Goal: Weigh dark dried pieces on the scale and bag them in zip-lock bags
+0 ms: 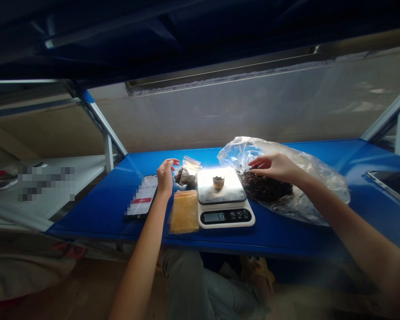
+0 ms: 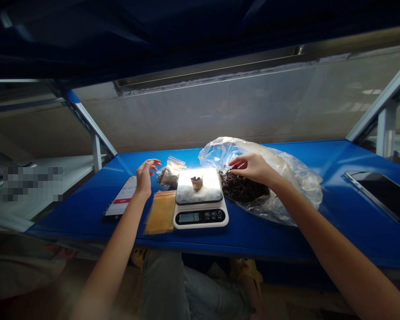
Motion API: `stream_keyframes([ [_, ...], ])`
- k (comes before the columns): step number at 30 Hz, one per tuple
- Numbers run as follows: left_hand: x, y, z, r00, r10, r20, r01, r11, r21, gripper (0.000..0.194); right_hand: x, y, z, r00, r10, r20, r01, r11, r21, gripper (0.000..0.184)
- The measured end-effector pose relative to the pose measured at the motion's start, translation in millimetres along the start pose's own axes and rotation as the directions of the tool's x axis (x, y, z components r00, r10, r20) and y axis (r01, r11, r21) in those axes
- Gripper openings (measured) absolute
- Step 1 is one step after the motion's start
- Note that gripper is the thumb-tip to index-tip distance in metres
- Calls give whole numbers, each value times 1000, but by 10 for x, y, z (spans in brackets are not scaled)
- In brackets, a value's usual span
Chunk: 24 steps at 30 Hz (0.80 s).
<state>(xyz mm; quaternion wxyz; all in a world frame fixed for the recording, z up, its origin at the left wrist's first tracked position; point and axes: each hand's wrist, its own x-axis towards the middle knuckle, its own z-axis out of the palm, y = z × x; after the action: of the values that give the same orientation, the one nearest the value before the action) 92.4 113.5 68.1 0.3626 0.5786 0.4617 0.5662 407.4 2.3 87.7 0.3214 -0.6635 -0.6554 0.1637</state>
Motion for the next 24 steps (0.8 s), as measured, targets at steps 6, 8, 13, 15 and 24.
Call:
stream_keyframes([
  [6, -10, 21, 15, 1000, 5, 7, -5, 1000, -16, 26, -45, -232, 146, 974, -103, -203, 138, 976, 165, 28],
  [8, -13, 23, 18, 1000, 9, 10, -8, 1000, -18, 25, -75, -366, 231, 956, -136, -260, 195, 956, 217, 26],
  [13, -13, 13, 28, 999, 28, 25, -27, 999, -27, 25, -158, -643, 430, 911, -214, -353, 306, 924, 230, 18],
  [15, -11, 12, 33, 999, 27, 23, -26, 999, -30, 24, -177, -692, 485, 897, -262, -356, 341, 922, 181, 14],
  [24, -31, 70, 30, 1000, 23, 11, -22, 999, -48, 24, -158, -660, 602, 895, -336, -292, 391, 908, 154, 21],
])
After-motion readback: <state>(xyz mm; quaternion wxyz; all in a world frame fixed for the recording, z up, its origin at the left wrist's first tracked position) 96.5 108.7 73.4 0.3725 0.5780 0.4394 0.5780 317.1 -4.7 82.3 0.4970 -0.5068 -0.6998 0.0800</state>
